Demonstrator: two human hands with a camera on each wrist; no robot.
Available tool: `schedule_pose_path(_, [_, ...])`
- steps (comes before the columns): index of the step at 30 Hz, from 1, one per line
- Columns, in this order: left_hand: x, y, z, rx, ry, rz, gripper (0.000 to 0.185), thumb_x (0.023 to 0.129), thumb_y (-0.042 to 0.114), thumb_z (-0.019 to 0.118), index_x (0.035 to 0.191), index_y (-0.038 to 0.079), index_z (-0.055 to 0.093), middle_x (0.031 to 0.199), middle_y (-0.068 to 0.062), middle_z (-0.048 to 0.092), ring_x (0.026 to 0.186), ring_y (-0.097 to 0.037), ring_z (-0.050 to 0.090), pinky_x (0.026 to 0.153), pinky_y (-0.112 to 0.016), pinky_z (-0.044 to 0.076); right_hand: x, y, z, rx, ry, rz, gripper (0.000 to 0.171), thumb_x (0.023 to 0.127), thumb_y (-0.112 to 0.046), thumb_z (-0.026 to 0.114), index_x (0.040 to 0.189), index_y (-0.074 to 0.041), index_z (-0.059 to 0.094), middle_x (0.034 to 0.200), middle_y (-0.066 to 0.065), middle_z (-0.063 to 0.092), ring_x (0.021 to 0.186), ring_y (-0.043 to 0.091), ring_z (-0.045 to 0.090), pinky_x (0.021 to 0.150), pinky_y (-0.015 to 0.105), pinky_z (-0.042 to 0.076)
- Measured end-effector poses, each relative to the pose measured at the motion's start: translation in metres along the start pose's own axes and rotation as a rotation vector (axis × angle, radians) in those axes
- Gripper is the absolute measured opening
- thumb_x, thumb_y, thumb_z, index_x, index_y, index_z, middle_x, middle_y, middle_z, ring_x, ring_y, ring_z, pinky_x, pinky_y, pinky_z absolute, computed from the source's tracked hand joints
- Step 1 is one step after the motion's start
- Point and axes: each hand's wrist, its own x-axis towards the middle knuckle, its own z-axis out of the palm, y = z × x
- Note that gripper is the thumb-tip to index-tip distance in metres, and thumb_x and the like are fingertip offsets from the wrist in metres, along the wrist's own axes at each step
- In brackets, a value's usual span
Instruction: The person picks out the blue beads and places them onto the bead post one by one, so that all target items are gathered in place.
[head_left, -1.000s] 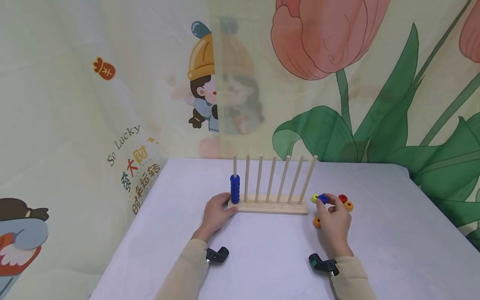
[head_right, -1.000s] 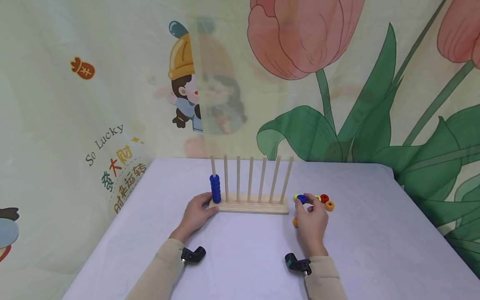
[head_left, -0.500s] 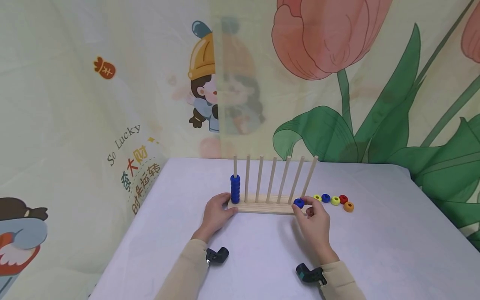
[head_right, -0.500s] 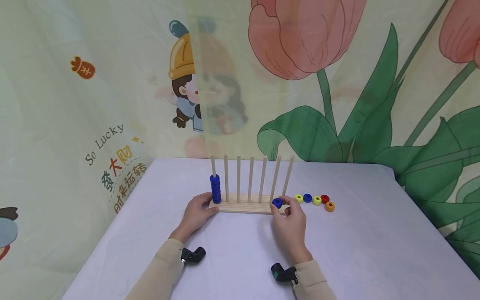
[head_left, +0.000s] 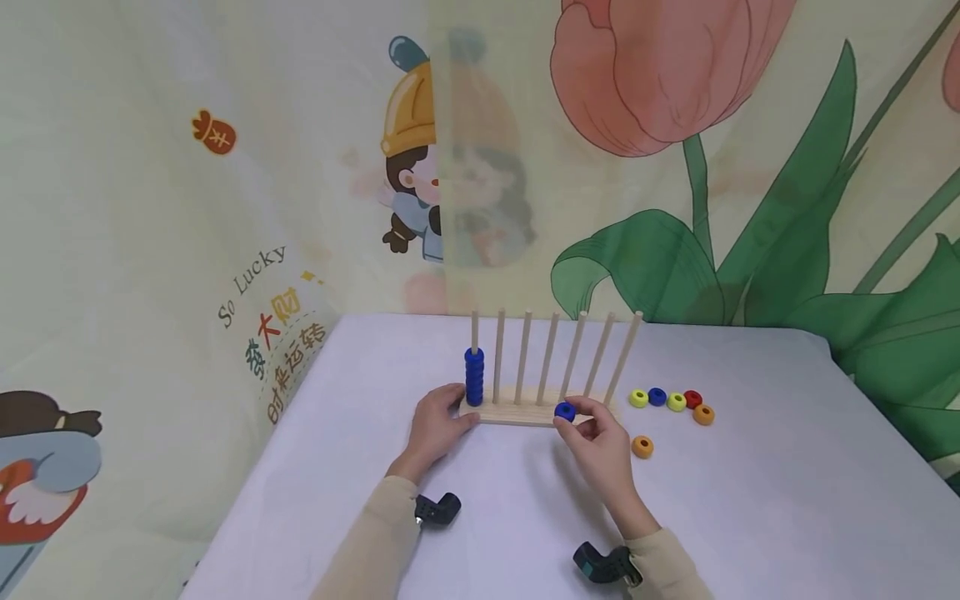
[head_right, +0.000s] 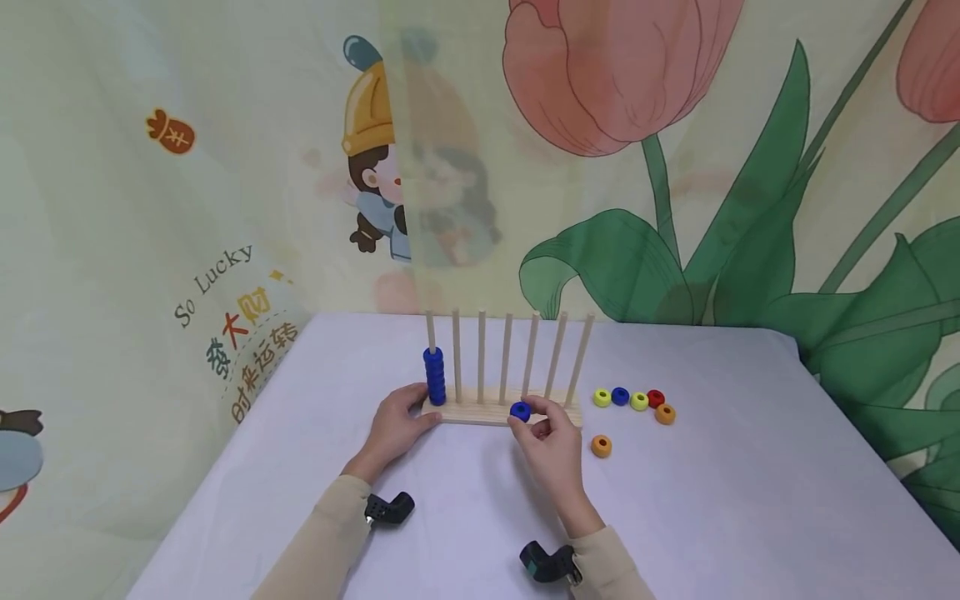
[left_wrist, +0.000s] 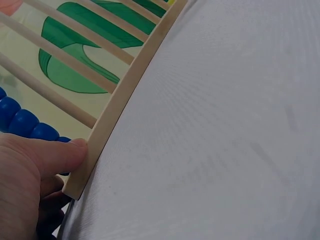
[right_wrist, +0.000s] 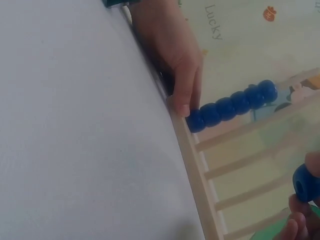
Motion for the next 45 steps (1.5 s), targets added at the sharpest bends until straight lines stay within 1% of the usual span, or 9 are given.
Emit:
schedule_pose_path(3, [0.002, 0.000, 0.000, 0.004, -0.001, 0.005, 0.055, 0.083, 0.023, 0.076, 0.130, -0.001, 0.060, 0.132, -0.015, 0.060, 0.128, -0.034, 0.050, 0.110, -0.050, 0.036, 0.003, -0.007, 0.004, 0.009, -0.030, -0.014, 0.037, 0.085, -0.016, 0.077, 0.119, -0.009, 0.066, 0.104, 0.003, 0.066, 0.071, 0.016, 0.054, 0.051, 0.020, 0.045])
schedule_pose_path(7, [0.001, 0.001, 0.001, 0.012, -0.011, -0.006, 0.056, 0.084, 0.024, 0.077, 0.131, 0.000, 0.060, 0.133, -0.015, 0.060, 0.129, -0.034, 0.050, 0.111, -0.051, 0.035, 0.009, -0.020, 0.010, 0.033, -0.067, -0.048, 0.037, 0.085, -0.017, 0.077, 0.119, -0.008, 0.066, 0.097, 0.004, 0.066, 0.070, 0.017, 0.055, 0.049, 0.021, 0.045])
schedule_pose_path(14, [0.000, 0.002, -0.001, 0.030, -0.003, -0.002, 0.056, 0.084, 0.025, 0.076, 0.131, -0.001, 0.059, 0.133, -0.016, 0.060, 0.129, -0.035, 0.050, 0.111, -0.052, 0.034, 0.024, -0.048, 0.024, 0.071, -0.099, -0.180, 0.033, 0.087, -0.017, 0.075, 0.117, -0.007, 0.067, 0.094, 0.002, 0.066, 0.070, 0.016, 0.056, 0.051, 0.021, 0.047])
schedule_pose_path(18, [-0.001, 0.000, -0.003, 0.032, 0.005, -0.010, 0.056, 0.083, 0.024, 0.077, 0.130, -0.002, 0.060, 0.131, -0.016, 0.061, 0.127, -0.035, 0.051, 0.110, -0.051, 0.036, 0.032, -0.060, 0.032, 0.056, -0.132, -0.265, 0.032, 0.086, -0.015, 0.075, 0.116, -0.006, 0.067, 0.097, 0.002, 0.066, 0.070, 0.014, 0.057, 0.055, 0.022, 0.049])
schedule_pose_path(25, [-0.002, 0.000, -0.002, 0.016, 0.018, 0.007, 0.056, 0.082, 0.022, 0.078, 0.129, -0.003, 0.060, 0.130, -0.017, 0.062, 0.125, -0.036, 0.053, 0.108, -0.051, 0.038, 0.046, -0.077, 0.037, -0.010, -0.130, -0.369, 0.029, 0.086, -0.011, 0.075, 0.114, -0.006, 0.068, 0.100, 0.004, 0.067, 0.069, 0.011, 0.060, 0.059, 0.023, 0.052])
schedule_pose_path(28, [-0.001, 0.000, -0.001, 0.026, 0.015, 0.006, 0.057, 0.082, 0.023, 0.079, 0.129, -0.002, 0.060, 0.130, -0.016, 0.061, 0.125, -0.035, 0.053, 0.108, -0.051, 0.038, 0.052, -0.084, 0.037, 0.000, -0.154, -0.361, 0.028, 0.087, -0.010, 0.073, 0.115, -0.005, 0.068, 0.102, 0.005, 0.067, 0.069, 0.012, 0.060, 0.057, 0.023, 0.052])
schedule_pose_path(35, [0.000, -0.001, 0.000, 0.050, 0.018, -0.011, 0.056, 0.084, 0.026, 0.077, 0.132, 0.001, 0.059, 0.133, -0.013, 0.061, 0.127, -0.031, 0.052, 0.109, -0.049, 0.039, 0.063, -0.113, 0.037, 0.148, -0.259, -0.229, 0.031, 0.092, -0.020, 0.069, 0.121, -0.009, 0.066, 0.109, 0.006, 0.067, 0.071, 0.017, 0.058, 0.056, 0.022, 0.047])
schedule_pose_path(39, [-0.002, 0.002, -0.001, 0.054, 0.006, -0.027, 0.056, 0.085, 0.026, 0.076, 0.132, 0.001, 0.059, 0.134, -0.013, 0.060, 0.128, -0.032, 0.051, 0.110, -0.049, 0.037, 0.067, -0.129, 0.036, 0.147, -0.262, -0.233, 0.033, 0.092, -0.020, 0.070, 0.122, -0.009, 0.065, 0.112, 0.007, 0.067, 0.074, 0.019, 0.060, 0.057, 0.021, 0.047])
schedule_pose_path(45, [-0.002, 0.001, 0.002, 0.048, 0.010, -0.002, 0.056, 0.084, 0.026, 0.076, 0.132, 0.000, 0.059, 0.133, -0.013, 0.061, 0.128, -0.032, 0.051, 0.110, -0.049, 0.037, 0.080, -0.135, 0.047, 0.130, -0.225, -0.238, 0.033, 0.091, -0.021, 0.070, 0.123, -0.011, 0.065, 0.111, 0.003, 0.068, 0.075, 0.017, 0.063, 0.058, 0.024, 0.051])
